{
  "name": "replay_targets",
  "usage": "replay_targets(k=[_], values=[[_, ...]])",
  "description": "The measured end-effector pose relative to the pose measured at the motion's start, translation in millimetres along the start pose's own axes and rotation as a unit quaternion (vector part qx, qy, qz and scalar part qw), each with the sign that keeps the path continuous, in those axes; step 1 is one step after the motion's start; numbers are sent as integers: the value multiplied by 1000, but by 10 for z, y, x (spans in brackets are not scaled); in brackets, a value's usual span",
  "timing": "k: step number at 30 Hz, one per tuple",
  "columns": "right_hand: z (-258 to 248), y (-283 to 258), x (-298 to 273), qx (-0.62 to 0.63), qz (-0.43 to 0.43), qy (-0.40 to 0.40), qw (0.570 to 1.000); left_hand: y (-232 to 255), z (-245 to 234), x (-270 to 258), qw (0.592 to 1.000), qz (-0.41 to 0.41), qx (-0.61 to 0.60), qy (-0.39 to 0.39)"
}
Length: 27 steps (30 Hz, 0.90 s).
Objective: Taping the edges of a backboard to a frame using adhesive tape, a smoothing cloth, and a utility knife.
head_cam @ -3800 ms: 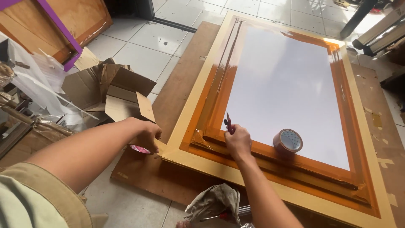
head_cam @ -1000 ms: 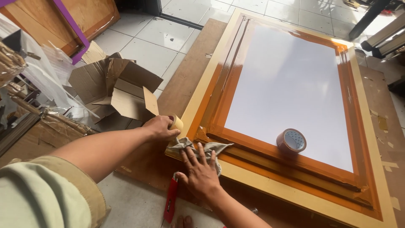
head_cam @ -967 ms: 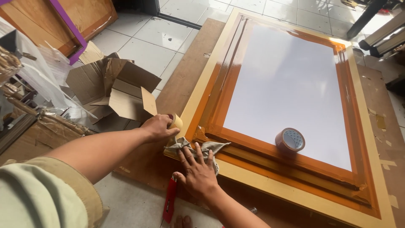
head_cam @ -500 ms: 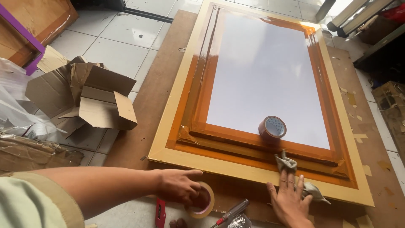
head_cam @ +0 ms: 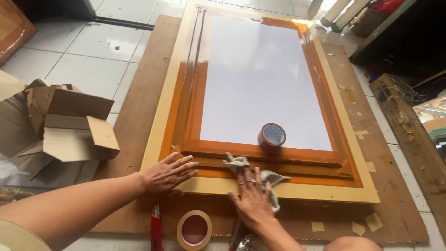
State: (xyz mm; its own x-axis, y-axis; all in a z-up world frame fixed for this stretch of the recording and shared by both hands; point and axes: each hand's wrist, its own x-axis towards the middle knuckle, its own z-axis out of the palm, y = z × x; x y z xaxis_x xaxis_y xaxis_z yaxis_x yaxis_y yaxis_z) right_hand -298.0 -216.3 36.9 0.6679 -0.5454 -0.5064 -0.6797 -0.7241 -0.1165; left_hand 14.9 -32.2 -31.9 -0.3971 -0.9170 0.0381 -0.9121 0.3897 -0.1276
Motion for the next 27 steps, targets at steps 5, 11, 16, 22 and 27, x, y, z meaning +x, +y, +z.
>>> replay_targets(k=[5, 11, 16, 22, 27], values=[[144, 1695, 119, 44, 183, 57, 981, 11, 74, 171, 975, 53, 131, 173], [-9, 3383, 124, 198, 389, 154, 887, 62, -9, 650, 970, 104, 102, 193], [589, 4620, -76, 307, 478, 324, 756, 91, -25, 874, 971, 126, 64, 192], [137, 3913, -347, 287, 418, 602, 617, 162, -182, 1132, 960, 114, 112, 229], [-18, 3354, 130, 115, 249, 108, 956, 189, -132, 1660, 950, 187, 83, 234]])
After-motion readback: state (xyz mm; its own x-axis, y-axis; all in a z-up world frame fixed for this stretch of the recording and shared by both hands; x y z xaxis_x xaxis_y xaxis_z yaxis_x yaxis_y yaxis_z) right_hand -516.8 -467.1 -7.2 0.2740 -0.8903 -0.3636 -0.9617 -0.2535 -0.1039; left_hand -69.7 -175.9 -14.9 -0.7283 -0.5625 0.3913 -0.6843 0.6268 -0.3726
